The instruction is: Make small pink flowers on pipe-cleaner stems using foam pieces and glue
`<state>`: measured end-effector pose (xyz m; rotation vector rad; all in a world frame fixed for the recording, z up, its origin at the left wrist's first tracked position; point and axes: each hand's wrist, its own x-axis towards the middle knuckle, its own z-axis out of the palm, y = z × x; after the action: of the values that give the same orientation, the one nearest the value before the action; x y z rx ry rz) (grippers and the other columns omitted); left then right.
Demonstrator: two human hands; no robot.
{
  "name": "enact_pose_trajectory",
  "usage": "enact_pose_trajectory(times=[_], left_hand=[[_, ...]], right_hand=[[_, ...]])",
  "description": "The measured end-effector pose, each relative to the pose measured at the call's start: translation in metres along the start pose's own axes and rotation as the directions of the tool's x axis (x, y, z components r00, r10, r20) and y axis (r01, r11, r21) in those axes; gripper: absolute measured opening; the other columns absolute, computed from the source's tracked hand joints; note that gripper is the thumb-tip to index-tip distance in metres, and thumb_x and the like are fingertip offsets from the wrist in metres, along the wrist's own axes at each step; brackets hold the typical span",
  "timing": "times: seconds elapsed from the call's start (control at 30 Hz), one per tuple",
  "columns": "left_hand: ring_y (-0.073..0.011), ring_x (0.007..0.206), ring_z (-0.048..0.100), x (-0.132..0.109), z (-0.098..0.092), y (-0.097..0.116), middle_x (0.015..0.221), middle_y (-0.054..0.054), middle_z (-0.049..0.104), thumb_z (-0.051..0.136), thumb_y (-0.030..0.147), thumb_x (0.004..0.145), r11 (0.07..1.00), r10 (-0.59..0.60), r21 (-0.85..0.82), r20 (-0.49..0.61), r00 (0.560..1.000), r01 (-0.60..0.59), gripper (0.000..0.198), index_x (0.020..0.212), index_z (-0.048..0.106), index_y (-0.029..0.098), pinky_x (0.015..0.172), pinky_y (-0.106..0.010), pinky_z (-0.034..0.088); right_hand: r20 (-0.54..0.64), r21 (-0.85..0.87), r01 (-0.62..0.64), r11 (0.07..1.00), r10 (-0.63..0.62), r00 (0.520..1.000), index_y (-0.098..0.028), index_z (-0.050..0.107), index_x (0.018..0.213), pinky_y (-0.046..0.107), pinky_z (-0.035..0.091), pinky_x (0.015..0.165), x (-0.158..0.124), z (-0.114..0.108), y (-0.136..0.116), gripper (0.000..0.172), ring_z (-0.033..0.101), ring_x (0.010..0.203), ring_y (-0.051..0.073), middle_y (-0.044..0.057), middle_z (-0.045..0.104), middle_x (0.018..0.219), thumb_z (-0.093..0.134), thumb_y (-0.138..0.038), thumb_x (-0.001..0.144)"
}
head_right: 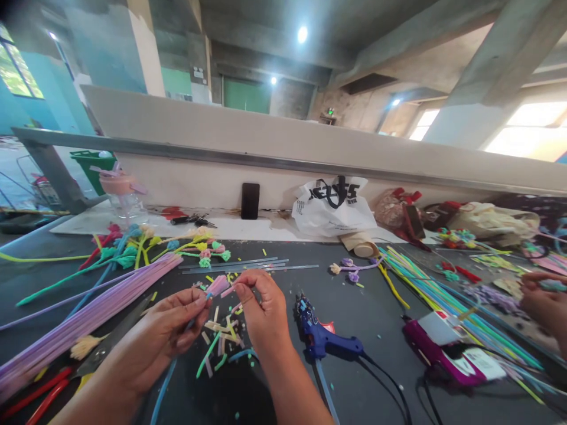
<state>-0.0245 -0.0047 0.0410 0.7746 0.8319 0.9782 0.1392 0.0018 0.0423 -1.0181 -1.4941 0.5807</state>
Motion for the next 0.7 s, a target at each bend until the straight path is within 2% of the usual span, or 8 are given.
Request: enact_pose_trajectory(times=[0.1, 0.17, 0.27, 0.33, 0.47, 0.57, 0.63, 0.7], left_hand=[[0.0003, 0.036, 0.029, 0.001, 0.000, 0.000, 0.056, 0.003, 0.050, 0.060, 0.028, 0.076, 1.000, -0.005, -0.018, 0.007, 1.000, 0.006, 0.017, 0.069, 0.052, 0.014, 0.037, -0.016, 0.010], [0.0002, 0.036, 0.028, 0.001, -0.002, 0.000, 0.056, 0.004, 0.048, 0.060, 0.027, 0.077, 0.999, -0.005, -0.052, 0.030, 1.000, 0.007, 0.015, 0.071, 0.053, 0.014, 0.036, -0.016, 0.010], [0.0002, 0.036, 0.027, 0.001, -0.005, 0.001, 0.056, 0.005, 0.046, 0.061, 0.024, 0.075, 0.995, 0.008, -0.095, 0.043, 0.999, -0.004, 0.012, 0.072, 0.053, 0.014, 0.035, -0.015, 0.013], [-0.0001, 0.036, 0.026, 0.000, -0.006, 0.002, 0.053, 0.006, 0.043, 0.062, 0.023, 0.074, 0.995, 0.019, -0.098, 0.051, 0.999, -0.014, 0.015, 0.068, 0.051, 0.015, 0.034, -0.014, 0.013], [0.0001, 0.036, 0.027, 0.001, -0.007, 0.002, 0.053, 0.006, 0.044, 0.066, 0.023, 0.071, 0.995, 0.009, -0.098, 0.086, 0.996, 0.000, 0.019, 0.065, 0.050, 0.014, 0.033, -0.013, 0.014], [0.0001, 0.036, 0.027, 0.001, -0.009, 0.002, 0.054, 0.006, 0.044, 0.066, 0.022, 0.071, 0.996, 0.019, -0.092, 0.080, 0.997, -0.011, 0.016, 0.069, 0.053, 0.013, 0.033, -0.012, 0.015], [0.0001, 0.036, 0.027, 0.001, -0.011, 0.002, 0.054, 0.006, 0.043, 0.064, 0.022, 0.073, 0.996, 0.031, -0.087, 0.081, 0.996, -0.024, 0.014, 0.071, 0.054, 0.013, 0.032, -0.012, 0.015], [-0.0001, 0.036, 0.027, 0.001, -0.012, 0.001, 0.055, 0.006, 0.043, 0.063, 0.022, 0.073, 0.995, 0.041, -0.089, 0.092, 0.995, -0.032, 0.013, 0.071, 0.054, 0.013, 0.032, -0.012, 0.015]], right_hand=[[-0.007, -0.056, 0.028, 0.998, -0.029, 1.000, -0.019, 0.060, 0.074, 0.024, 0.042, 0.069, 0.002, -0.001, 0.002, 0.014, 0.054, 0.073, 0.014, 0.002, 0.058, 0.076, 0.051, -0.024, 0.084], [0.029, -0.196, 0.022, 0.980, -0.016, 0.999, -0.018, 0.060, 0.074, 0.023, 0.041, 0.066, 0.004, -0.002, 0.009, 0.019, 0.054, 0.069, 0.014, 0.002, 0.058, 0.073, 0.047, -0.025, 0.086], [0.290, -0.504, 0.113, 0.856, 0.045, 0.956, -0.018, 0.064, 0.072, 0.024, 0.039, 0.068, 0.003, 0.003, 0.019, 0.019, 0.057, 0.070, 0.014, 0.002, 0.064, 0.070, 0.050, -0.019, 0.083], [0.382, -0.575, 0.159, 0.803, 0.090, 0.920, -0.021, 0.068, 0.074, 0.026, 0.038, 0.074, 0.000, 0.008, 0.020, 0.013, 0.060, 0.077, 0.015, 0.001, 0.069, 0.076, 0.058, -0.013, 0.075], [0.338, -0.670, 0.135, 0.730, 0.138, 0.931, -0.023, 0.069, 0.087, 0.028, 0.038, 0.076, -0.004, 0.006, -0.002, 0.023, 0.062, 0.079, 0.016, 0.002, 0.071, 0.082, 0.052, -0.011, 0.077], [0.285, -0.693, 0.110, 0.713, 0.130, 0.950, -0.022, 0.067, 0.092, 0.025, 0.041, 0.071, -0.005, -0.021, -0.030, 0.027, 0.062, 0.074, 0.014, 0.001, 0.070, 0.079, 0.047, -0.009, 0.079], [0.254, -0.710, 0.115, 0.695, 0.101, 0.962, -0.022, 0.064, 0.098, 0.025, 0.041, 0.079, -0.009, -0.051, -0.039, 0.032, 0.060, 0.089, 0.014, 0.002, 0.068, 0.097, 0.045, -0.006, 0.077], [0.202, -0.825, 0.042, 0.564, 0.223, 0.954, -0.020, 0.060, 0.103, 0.028, 0.039, 0.085, -0.016, -0.084, -0.035, 0.036, 0.057, 0.095, 0.015, 0.004, 0.065, 0.102, 0.040, -0.005, 0.078]])
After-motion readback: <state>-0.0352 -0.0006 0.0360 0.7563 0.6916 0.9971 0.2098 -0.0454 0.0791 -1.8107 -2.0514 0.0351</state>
